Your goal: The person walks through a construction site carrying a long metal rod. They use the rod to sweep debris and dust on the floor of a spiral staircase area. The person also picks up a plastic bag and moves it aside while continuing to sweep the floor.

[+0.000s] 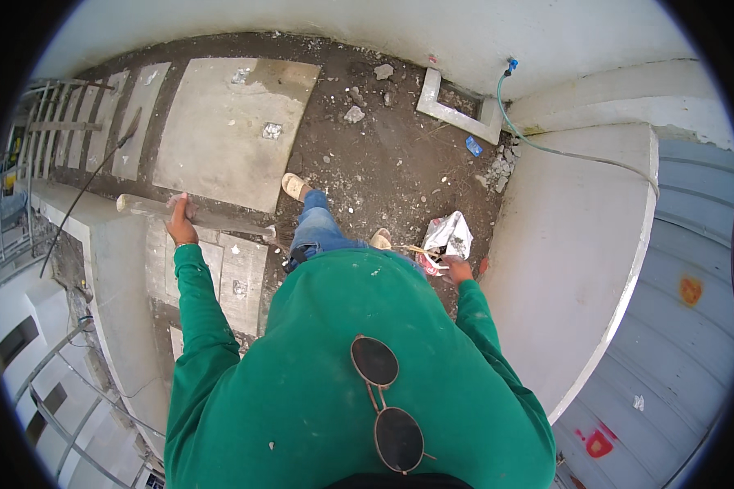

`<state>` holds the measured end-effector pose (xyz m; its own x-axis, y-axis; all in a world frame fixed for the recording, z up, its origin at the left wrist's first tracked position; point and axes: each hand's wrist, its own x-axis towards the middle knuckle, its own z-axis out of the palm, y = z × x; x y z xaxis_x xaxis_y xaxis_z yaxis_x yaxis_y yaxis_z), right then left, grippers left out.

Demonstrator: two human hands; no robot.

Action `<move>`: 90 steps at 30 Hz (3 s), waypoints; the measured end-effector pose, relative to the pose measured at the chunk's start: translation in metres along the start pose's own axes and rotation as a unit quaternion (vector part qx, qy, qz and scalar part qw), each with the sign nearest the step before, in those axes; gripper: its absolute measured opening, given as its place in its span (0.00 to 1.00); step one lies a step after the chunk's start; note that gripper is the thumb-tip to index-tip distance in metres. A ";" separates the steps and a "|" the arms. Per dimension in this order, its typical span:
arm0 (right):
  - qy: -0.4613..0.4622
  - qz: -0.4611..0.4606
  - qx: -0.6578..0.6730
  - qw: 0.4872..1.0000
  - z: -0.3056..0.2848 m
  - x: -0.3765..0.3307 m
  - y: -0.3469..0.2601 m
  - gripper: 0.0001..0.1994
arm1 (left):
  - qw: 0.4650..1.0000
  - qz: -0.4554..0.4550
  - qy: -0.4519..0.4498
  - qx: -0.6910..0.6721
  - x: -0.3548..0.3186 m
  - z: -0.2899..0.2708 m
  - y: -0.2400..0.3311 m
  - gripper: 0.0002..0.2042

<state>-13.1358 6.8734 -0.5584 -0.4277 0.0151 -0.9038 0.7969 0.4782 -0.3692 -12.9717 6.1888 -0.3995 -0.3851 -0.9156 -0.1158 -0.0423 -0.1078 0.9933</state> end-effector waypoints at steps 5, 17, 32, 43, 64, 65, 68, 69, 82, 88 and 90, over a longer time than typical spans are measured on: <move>-0.007 0.055 -0.056 0.997 0.068 0.006 -0.077 0.15 | 0.998 -0.005 -0.035 -0.054 0.090 -0.006 -0.005 0.08; -0.049 -0.354 -0.560 0.748 0.127 0.069 -0.169 0.15 | 0.992 -0.106 0.049 -0.042 0.247 -0.036 -0.038 0.11; -0.060 -0.031 0.026 0.997 0.109 0.220 -0.449 0.17 | 0.975 -0.171 0.077 0.116 0.278 0.070 -0.054 0.08; 0.056 -0.007 0.050 0.997 0.136 0.246 -0.296 0.19 | 0.925 -0.162 -0.289 0.185 0.333 0.455 0.083 0.09; 0.390 0.085 0.053 0.915 0.548 0.011 -0.233 0.15 | 0.472 -0.021 -0.861 0.187 0.144 0.696 0.092 0.13; 0.349 0.146 0.228 0.897 0.573 0.012 -0.239 0.15 | 0.469 -0.009 -0.869 0.159 0.129 0.696 0.104 0.14; 0.234 0.221 0.552 0.769 0.625 0.010 -0.275 0.17 | 0.414 0.014 -0.907 0.080 0.087 0.696 0.137 0.14; 0.235 0.216 0.551 0.771 0.636 0.003 -0.286 0.18 | 0.392 0.025 -0.918 0.065 0.073 0.694 0.147 0.14; 0.181 0.239 0.716 0.631 0.526 0.032 -0.190 0.18 | 0.303 0.165 -0.938 0.024 -0.137 0.696 0.088 0.11; 0.236 0.197 0.643 0.702 0.398 0.102 -0.027 0.18 | 0.404 0.120 -0.905 0.058 -0.230 0.680 -0.025 0.14; 0.244 0.203 0.513 0.797 0.316 0.123 0.022 0.21 | 0.344 0.121 -0.930 0.051 -0.281 0.661 -0.022 0.14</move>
<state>-13.0359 6.6081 -0.7467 0.0389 0.4450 -0.8947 0.7342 -0.6201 -0.2765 -13.4717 6.7041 -0.3873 -0.3083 0.9481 0.0781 0.2030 -0.0146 0.9791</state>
